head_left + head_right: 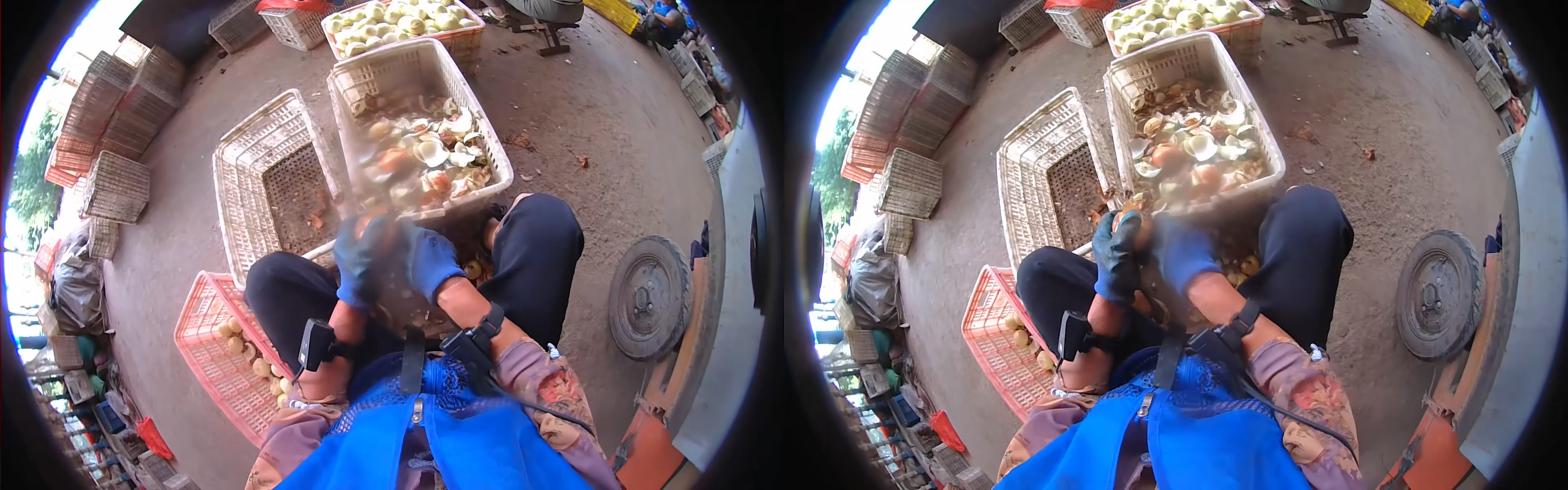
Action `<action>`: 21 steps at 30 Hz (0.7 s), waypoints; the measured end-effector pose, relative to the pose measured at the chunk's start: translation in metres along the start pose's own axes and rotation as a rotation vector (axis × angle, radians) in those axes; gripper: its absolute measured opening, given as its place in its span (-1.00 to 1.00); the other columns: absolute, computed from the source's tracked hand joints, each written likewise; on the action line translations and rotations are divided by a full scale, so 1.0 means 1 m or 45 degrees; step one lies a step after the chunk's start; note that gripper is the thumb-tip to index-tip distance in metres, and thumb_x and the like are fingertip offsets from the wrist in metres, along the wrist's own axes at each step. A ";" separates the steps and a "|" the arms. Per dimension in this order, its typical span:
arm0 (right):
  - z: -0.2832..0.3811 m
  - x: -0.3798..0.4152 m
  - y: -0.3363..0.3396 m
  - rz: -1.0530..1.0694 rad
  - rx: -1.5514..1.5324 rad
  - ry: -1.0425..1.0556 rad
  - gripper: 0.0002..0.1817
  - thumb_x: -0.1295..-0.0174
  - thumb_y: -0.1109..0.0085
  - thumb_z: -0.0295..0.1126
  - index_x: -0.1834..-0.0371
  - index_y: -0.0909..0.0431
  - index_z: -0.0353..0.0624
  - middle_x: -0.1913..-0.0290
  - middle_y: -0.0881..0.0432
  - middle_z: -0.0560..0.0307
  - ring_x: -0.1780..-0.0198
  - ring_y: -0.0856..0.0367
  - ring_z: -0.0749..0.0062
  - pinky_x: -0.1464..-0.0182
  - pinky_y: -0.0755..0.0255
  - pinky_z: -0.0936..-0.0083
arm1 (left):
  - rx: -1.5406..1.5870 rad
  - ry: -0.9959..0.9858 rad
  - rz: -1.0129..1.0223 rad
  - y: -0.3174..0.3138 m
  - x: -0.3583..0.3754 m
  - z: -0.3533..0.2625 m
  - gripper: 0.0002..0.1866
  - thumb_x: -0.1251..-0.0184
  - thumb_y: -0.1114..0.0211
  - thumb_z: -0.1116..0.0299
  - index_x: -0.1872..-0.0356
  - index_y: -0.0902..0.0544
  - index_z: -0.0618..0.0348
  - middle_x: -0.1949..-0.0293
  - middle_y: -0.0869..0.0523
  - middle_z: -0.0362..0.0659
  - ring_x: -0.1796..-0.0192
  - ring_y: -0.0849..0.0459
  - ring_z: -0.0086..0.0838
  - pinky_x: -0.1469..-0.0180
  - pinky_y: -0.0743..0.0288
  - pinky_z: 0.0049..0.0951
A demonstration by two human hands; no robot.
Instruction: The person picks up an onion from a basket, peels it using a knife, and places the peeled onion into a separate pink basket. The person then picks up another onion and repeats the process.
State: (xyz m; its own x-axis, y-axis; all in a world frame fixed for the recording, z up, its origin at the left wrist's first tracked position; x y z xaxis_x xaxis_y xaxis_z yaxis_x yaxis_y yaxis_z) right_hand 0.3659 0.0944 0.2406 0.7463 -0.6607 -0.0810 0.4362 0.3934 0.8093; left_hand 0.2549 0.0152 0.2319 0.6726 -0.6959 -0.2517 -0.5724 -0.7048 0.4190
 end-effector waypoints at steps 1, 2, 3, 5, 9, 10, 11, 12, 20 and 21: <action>0.003 -0.001 0.006 -0.049 -0.050 -0.029 -0.86 -0.26 -0.16 -0.33 0.15 -0.51 -0.04 0.31 -0.70 -0.07 0.27 -0.76 0.10 0.31 -0.54 0.12 | 0.002 0.004 0.001 -0.001 -0.002 0.000 -0.79 -0.42 -0.29 0.16 0.20 -0.58 0.07 0.46 -0.55 -0.35 0.51 -0.50 -0.65 0.54 -0.38 -0.58; 0.004 -0.003 0.012 -0.046 -0.049 -0.030 -0.86 -0.26 -0.16 -0.33 0.15 -0.51 -0.04 0.31 -0.70 -0.07 0.27 -0.76 0.10 0.31 -0.54 0.12 | 0.104 0.035 0.048 -0.004 -0.005 0.001 -0.79 -0.42 -0.29 0.17 0.19 -0.58 0.07 0.45 -0.56 -0.34 0.50 -0.51 -0.64 0.54 -0.39 -0.57; -0.003 -0.005 0.008 0.169 -0.371 -0.167 -0.85 -0.28 -0.16 -0.32 0.13 -0.52 -0.05 0.31 -0.70 -0.11 0.28 -0.74 0.05 0.30 -0.53 0.10 | 0.204 0.065 0.096 -0.006 -0.007 0.003 -0.80 -0.41 -0.29 0.17 0.19 -0.59 0.07 0.43 -0.57 -0.33 0.49 -0.51 -0.63 0.54 -0.40 -0.56; -0.015 -0.006 -0.009 0.379 -0.694 -0.311 -0.83 -0.29 -0.16 -0.30 0.12 -0.52 -0.07 0.30 -0.69 -0.16 0.28 -0.73 -0.01 0.28 -0.52 0.09 | 0.166 -0.006 0.129 -0.012 -0.008 0.007 -0.80 -0.41 -0.28 0.18 0.19 -0.60 0.07 0.42 -0.58 -0.33 0.49 -0.52 -0.63 0.55 -0.40 -0.55; -0.046 -0.013 -0.039 0.366 -0.746 -0.271 -0.78 -0.30 -0.16 -0.27 0.10 -0.50 -0.14 0.32 -0.69 -0.18 0.25 -0.72 -0.09 0.24 -0.54 0.06 | 0.148 -0.134 0.153 -0.018 -0.011 -0.002 -0.82 -0.43 -0.26 0.20 0.22 -0.62 0.07 0.40 -0.61 -0.32 0.48 -0.53 -0.61 0.50 -0.44 -0.54; -0.039 -0.015 -0.031 0.364 -0.598 -0.166 -0.78 -0.31 -0.13 -0.28 0.10 -0.49 -0.16 0.33 -0.69 -0.17 0.24 -0.72 -0.10 0.22 -0.55 0.04 | 0.149 -0.133 0.156 -0.018 -0.010 -0.001 -0.82 -0.43 -0.26 0.20 0.22 -0.62 0.07 0.40 -0.61 -0.32 0.48 -0.53 -0.61 0.50 -0.44 -0.54; -0.035 -0.013 -0.026 0.363 -0.597 -0.171 -0.78 -0.31 -0.13 -0.28 0.10 -0.49 -0.16 0.33 -0.69 -0.17 0.24 -0.72 -0.10 0.22 -0.55 0.04 | 0.213 -0.026 0.198 -0.022 -0.010 0.006 -0.82 -0.44 -0.26 0.20 0.23 -0.62 0.07 0.41 -0.60 -0.32 0.47 -0.53 -0.61 0.46 -0.44 -0.55; -0.031 -0.012 -0.014 0.264 -0.345 -0.173 -0.78 -0.30 -0.12 -0.30 0.09 -0.50 -0.16 0.32 -0.70 -0.16 0.23 -0.72 -0.11 0.19 -0.56 0.03 | 0.277 0.080 0.239 -0.026 -0.010 0.012 -0.82 -0.45 -0.25 0.21 0.24 -0.62 0.08 0.41 -0.60 -0.32 0.47 -0.53 -0.61 0.43 -0.44 -0.55; -0.019 -0.034 0.001 0.168 0.271 -0.192 -0.79 -0.30 -0.09 -0.38 0.03 -0.52 -0.10 0.22 -0.74 -0.13 0.10 -0.74 -0.11 0.07 -0.58 0.01 | 0.226 0.067 0.045 -0.030 -0.019 0.018 -0.79 -0.45 -0.26 0.24 0.27 -0.64 0.16 0.37 -0.63 -0.31 0.38 -0.57 -0.60 0.32 -0.48 -0.55; -0.024 -0.036 -0.002 0.242 0.254 -0.275 -0.80 -0.32 -0.09 -0.37 0.03 -0.54 -0.08 0.22 -0.74 -0.11 0.06 -0.74 -0.08 0.04 -0.58 0.03 | 0.259 0.045 -0.067 -0.025 -0.021 0.014 -0.80 -0.45 -0.26 0.25 0.26 -0.65 0.17 0.34 -0.64 -0.30 0.35 -0.59 -0.59 0.30 -0.50 -0.54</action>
State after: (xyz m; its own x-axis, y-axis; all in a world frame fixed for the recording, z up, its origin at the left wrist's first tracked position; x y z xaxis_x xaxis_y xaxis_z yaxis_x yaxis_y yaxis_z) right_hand 0.3502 0.1322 0.2276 0.6714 -0.7164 0.1896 0.1769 0.4034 0.8978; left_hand 0.2489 0.0458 0.2147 0.7182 -0.6545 -0.2362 -0.6165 -0.7560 0.2202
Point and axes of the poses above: each hand's wrist, its own x-axis away from the middle knuckle, its own y-axis out of the back of the hand, z = x × y, the point moved 8 cm from there along -x, towards the middle knuckle
